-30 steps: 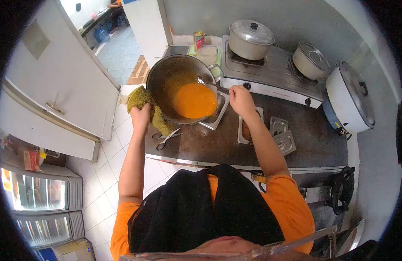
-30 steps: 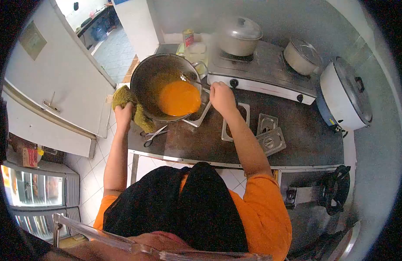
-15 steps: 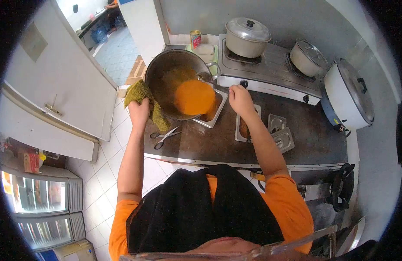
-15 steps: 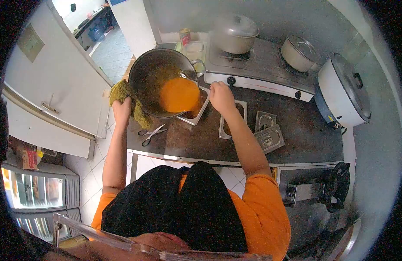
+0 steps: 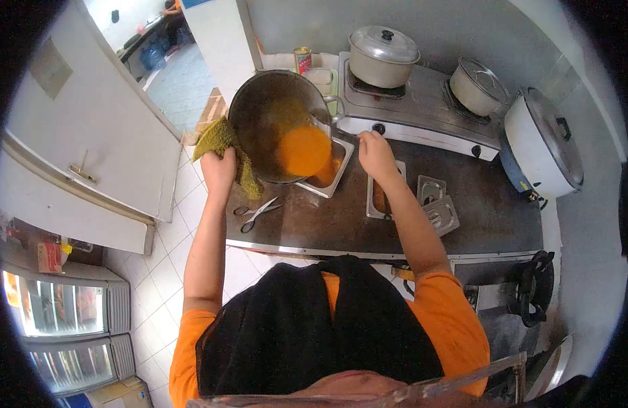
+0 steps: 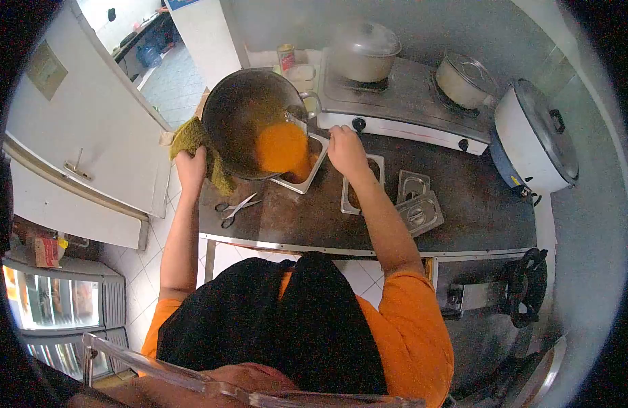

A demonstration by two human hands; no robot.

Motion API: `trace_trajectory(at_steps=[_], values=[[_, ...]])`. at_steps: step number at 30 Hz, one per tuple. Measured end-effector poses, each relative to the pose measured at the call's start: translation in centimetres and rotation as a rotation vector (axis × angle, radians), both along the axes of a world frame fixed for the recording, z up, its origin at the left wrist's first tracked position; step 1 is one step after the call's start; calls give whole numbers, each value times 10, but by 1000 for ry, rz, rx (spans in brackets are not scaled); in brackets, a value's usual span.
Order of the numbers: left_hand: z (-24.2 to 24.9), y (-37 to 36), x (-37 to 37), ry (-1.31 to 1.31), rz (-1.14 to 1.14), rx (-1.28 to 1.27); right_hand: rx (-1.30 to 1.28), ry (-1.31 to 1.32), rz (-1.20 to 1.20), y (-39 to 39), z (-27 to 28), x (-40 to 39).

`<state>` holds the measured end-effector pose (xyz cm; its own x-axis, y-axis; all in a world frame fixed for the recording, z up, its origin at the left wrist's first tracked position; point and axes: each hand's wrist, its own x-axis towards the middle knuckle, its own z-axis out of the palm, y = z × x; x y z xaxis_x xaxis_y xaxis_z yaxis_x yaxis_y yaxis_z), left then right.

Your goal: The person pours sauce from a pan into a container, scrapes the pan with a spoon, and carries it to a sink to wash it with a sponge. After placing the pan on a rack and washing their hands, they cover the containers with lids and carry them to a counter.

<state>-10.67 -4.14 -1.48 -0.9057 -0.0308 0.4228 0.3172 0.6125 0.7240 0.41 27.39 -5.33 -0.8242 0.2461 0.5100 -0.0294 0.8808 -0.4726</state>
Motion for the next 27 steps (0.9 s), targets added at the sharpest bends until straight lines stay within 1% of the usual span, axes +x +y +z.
trace_trajectory(at_steps=[3,6,10,13,15,19,21,23,24,26,27], values=[[5,3,3,33,-43,4,3,13,10,-1,3,2],[13,9,11,66,-38,-32,-2,0,9,-1,3,0],[17,14,15,9,-28,-57,11,29,-8,-3,3,-2],[14,15,15,88,-57,-45,38,35,-20,-6,1,-2],[11,15,13,156,-121,-7,52,29,-29,-8,0,-2],[12,21,17,260,-100,35,112,37,-43,-14,-7,1],[9,23,16,332,-146,75,122,29,-45,-17,-14,6],[8,23,17,302,-147,62,121,-77,-27,-19,-21,13],[8,24,19,272,-144,48,123,-76,-29,-21,-23,19],[9,26,22,299,-137,38,97,-265,14,-22,-23,29],[11,28,23,324,-129,25,100,-263,15,-23,-16,31]])
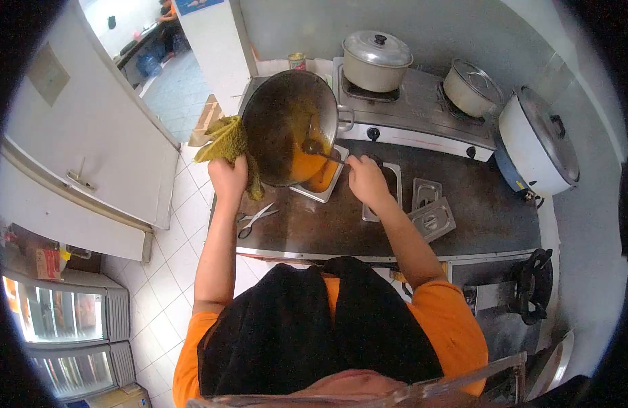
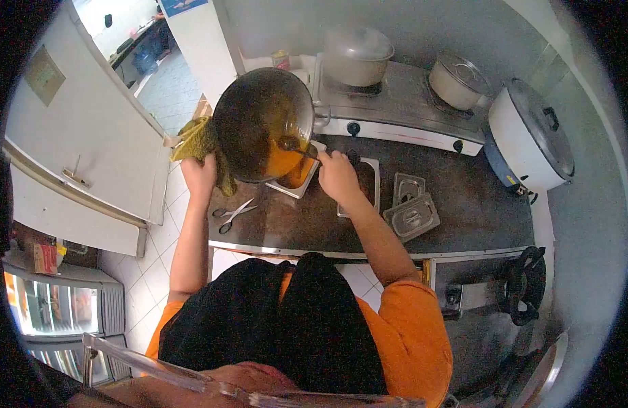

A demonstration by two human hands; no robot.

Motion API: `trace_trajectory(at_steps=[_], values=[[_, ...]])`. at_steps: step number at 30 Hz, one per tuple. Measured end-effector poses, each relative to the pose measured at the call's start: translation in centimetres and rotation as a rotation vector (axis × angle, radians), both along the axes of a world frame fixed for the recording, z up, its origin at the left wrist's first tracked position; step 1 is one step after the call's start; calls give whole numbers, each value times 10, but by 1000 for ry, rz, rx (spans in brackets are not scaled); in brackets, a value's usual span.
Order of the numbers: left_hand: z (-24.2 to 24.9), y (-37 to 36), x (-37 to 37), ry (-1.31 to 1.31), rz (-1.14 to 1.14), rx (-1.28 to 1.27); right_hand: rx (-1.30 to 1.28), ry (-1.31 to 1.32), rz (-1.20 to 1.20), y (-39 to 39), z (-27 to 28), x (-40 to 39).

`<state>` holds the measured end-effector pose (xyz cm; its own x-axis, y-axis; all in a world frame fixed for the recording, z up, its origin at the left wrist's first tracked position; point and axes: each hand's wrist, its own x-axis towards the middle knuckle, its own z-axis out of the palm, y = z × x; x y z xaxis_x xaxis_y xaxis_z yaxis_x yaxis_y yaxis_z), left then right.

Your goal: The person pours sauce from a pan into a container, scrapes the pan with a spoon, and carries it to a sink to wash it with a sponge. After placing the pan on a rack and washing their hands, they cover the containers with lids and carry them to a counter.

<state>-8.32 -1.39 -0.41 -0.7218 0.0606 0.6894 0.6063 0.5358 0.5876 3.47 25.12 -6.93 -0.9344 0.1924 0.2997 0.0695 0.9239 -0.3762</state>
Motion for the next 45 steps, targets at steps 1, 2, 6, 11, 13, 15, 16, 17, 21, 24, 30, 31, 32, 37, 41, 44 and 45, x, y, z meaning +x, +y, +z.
trace_trajectory(at_steps=[1,2,6,11,13,15,16,17,21,24,30,31,32,37,41,44,45], values=[[0,1,1,2,1,2,5,72,-14,-3,12,2],[0,2,2,-1,1,13,10,142,-29,-5,21,4],[2,7,6,2,-18,43,21,365,54,7,38,-25],[5,11,13,7,-32,58,107,227,47,18,19,-43],[4,10,14,16,-57,76,84,131,-4,16,6,-31],[0,9,12,-17,-7,4,52,67,12,12,4,-11],[1,9,10,-15,-11,7,19,-2,30,11,8,-7],[2,9,10,-2,-26,27,65,63,44,12,14,-7],[2,8,7,-19,-90,90,99,231,-7,21,26,-28],[3,6,8,-42,-97,44,157,130,-92,29,6,-22],[0,5,-4,33,-150,70,12,18,5,29,12,-3],[-1,5,-4,25,-153,68,9,11,1,29,16,-9],[-2,4,-4,38,-152,63,7,118,-16,30,22,-19],[-11,1,-9,65,-155,29,84,88,-167,21,-5,0],[-19,4,-16,78,-152,79,-97,-66,-106,14,-13,14],[-21,2,-10,-32,-176,118,-206,128,-94,-13,21,-9],[-20,1,-10,-40,-187,145,-196,208,-93,-20,19,-23]])
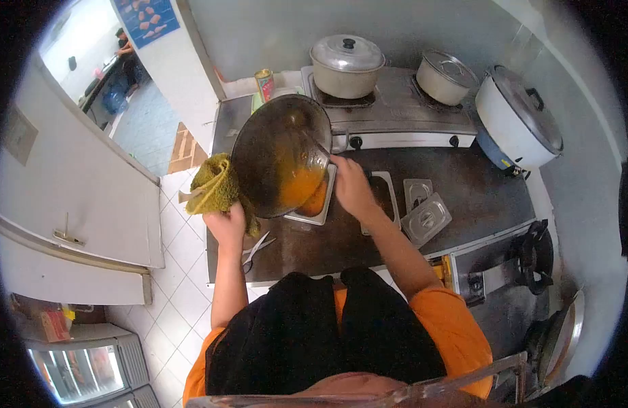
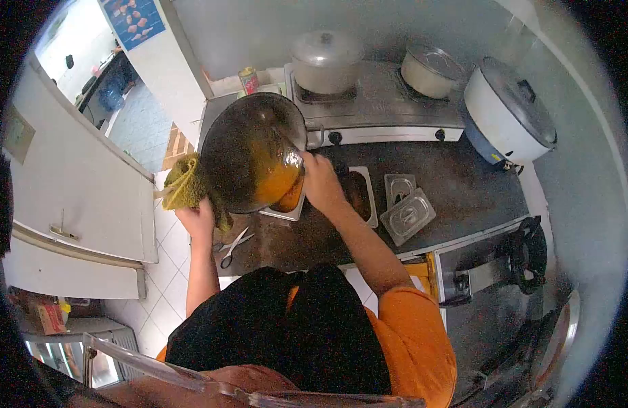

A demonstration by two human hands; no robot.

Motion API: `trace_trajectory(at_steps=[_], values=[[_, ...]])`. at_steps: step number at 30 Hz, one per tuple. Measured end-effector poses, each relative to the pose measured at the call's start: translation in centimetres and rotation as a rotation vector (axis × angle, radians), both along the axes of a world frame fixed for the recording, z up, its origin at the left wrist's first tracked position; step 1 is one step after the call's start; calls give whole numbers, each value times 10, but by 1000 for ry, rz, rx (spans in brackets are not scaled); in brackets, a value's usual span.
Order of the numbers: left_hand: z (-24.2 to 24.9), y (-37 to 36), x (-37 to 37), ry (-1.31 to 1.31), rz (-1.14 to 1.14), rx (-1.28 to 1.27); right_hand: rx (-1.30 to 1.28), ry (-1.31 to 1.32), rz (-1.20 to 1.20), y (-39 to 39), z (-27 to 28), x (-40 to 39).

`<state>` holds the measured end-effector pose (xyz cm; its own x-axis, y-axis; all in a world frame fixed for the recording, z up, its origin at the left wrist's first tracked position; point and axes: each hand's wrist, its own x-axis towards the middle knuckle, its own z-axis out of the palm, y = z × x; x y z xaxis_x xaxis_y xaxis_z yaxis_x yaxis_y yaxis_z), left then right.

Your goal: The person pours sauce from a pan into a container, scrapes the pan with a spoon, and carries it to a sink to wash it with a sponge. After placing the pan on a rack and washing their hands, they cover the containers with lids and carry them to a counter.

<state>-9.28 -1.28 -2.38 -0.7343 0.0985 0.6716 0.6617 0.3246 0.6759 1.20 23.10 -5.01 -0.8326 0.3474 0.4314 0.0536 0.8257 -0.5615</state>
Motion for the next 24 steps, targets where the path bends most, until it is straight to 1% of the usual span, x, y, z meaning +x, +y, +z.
trace_trajectory(at_steps=[1,3,5,7,9,11,12,13,15,16,17,19,20,21,23,24], values=[[0,0,1,1,-7,-10,17,82,-10,-6,-3,-8],[2,0,1,9,6,-6,43,72,-18,-22,-23,-12],[3,1,0,50,-1,-5,71,56,-23,-36,-30,0],[1,2,-3,87,-2,-1,-55,-388,-23,-43,-12,21],[-6,-1,-6,97,62,-9,-110,-385,-12,-42,0,21],[-6,-1,-4,74,60,0,-109,64,-34,-47,4,6],[-5,-1,-3,59,61,20,-171,126,-8,-53,4,-2],[-6,0,-1,56,62,18,-174,124,-8,-59,-2,-4],[-5,1,-1,40,13,93,-91,-21,54,-72,-12,-2],[-6,1,-2,44,14,91,-113,-143,97,-76,-13,8],[-8,0,-3,77,24,76,-115,-141,99,-74,-12,15],[-10,-2,-4,105,42,62,-125,-321,62,-67,-2,30],[-10,-2,-4,97,50,43,-99,-130,48,-64,-2,29],[-10,-3,-3,88,58,24,-102,-136,52,-66,5,27],[-11,-1,0,75,50,56,-151,104,75,-79,23,18],[-11,-1,2,67,39,92,-124,201,122,-86,18,14]])
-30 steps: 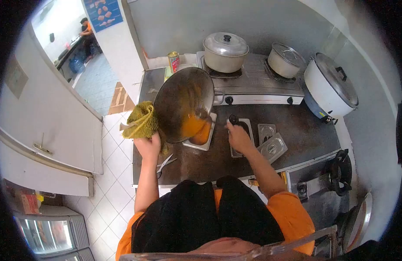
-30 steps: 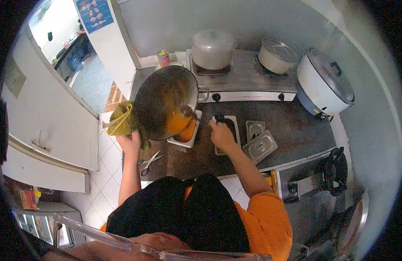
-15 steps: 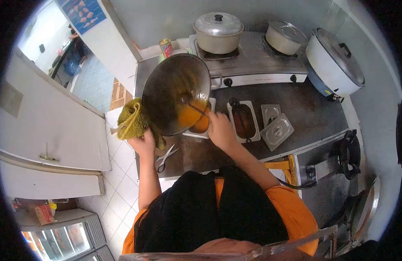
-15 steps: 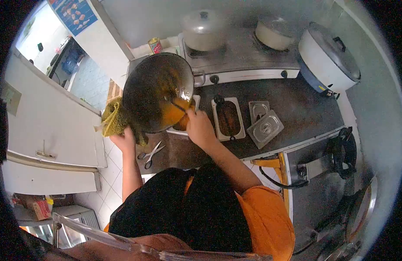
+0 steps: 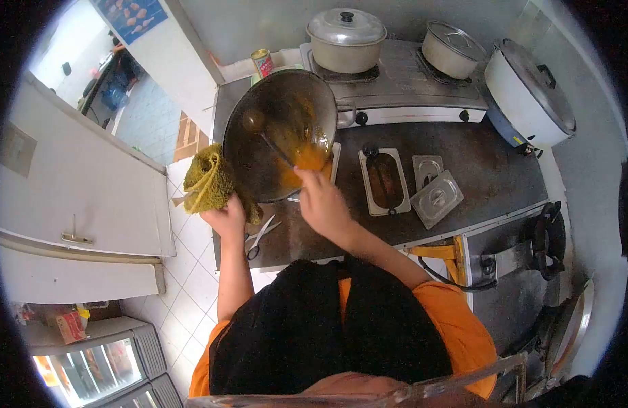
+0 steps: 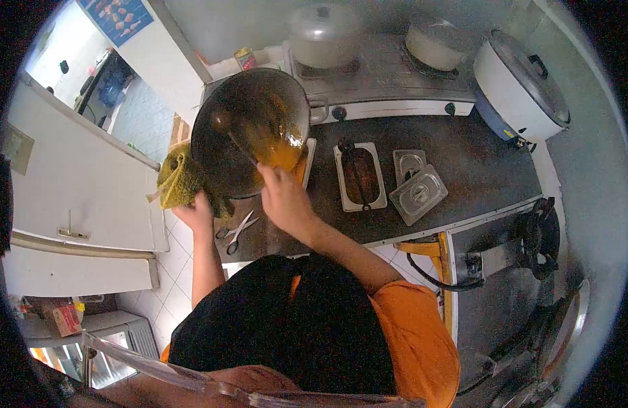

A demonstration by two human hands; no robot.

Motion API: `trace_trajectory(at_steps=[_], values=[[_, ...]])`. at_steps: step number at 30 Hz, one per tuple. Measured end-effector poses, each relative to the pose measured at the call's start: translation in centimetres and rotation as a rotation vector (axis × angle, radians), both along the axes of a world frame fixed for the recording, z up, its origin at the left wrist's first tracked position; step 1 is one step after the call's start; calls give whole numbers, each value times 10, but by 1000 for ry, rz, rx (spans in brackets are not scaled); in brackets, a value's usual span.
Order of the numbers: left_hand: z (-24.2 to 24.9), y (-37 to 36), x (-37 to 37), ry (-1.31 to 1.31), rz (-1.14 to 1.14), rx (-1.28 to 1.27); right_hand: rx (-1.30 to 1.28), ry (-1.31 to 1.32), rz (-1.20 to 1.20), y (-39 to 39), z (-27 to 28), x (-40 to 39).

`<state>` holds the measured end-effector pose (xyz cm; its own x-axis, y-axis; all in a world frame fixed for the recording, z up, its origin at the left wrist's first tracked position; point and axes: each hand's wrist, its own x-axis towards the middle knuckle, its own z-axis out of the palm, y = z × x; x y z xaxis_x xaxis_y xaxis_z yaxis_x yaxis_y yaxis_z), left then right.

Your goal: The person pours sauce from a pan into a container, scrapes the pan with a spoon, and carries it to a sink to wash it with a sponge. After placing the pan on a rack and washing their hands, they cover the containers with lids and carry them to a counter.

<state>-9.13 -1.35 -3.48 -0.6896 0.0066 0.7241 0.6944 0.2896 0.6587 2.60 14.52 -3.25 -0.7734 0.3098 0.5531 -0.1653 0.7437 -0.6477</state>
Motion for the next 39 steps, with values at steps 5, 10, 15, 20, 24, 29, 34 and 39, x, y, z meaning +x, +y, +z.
trace_trajectory(at_steps=[5,10,15,20,24,29,34,39], values=[[-5,-3,-4,53,1,-54,122,-239,77,0,-33,18],[1,3,1,3,1,-47,68,-134,-48,11,-10,17],[-2,4,-3,71,54,-45,123,-88,-12,-5,-21,23],[-2,-1,-6,101,45,-123,181,-42,-145,34,-39,24],[-10,1,-10,26,66,-46,98,-3,-58,5,-16,25],[-2,3,-9,94,11,-37,186,-62,-20,53,-52,35],[-7,3,-8,124,29,-124,77,54,-88,41,-22,-1],[-3,7,-9,118,16,-53,164,-71,-5,54,-44,12]])
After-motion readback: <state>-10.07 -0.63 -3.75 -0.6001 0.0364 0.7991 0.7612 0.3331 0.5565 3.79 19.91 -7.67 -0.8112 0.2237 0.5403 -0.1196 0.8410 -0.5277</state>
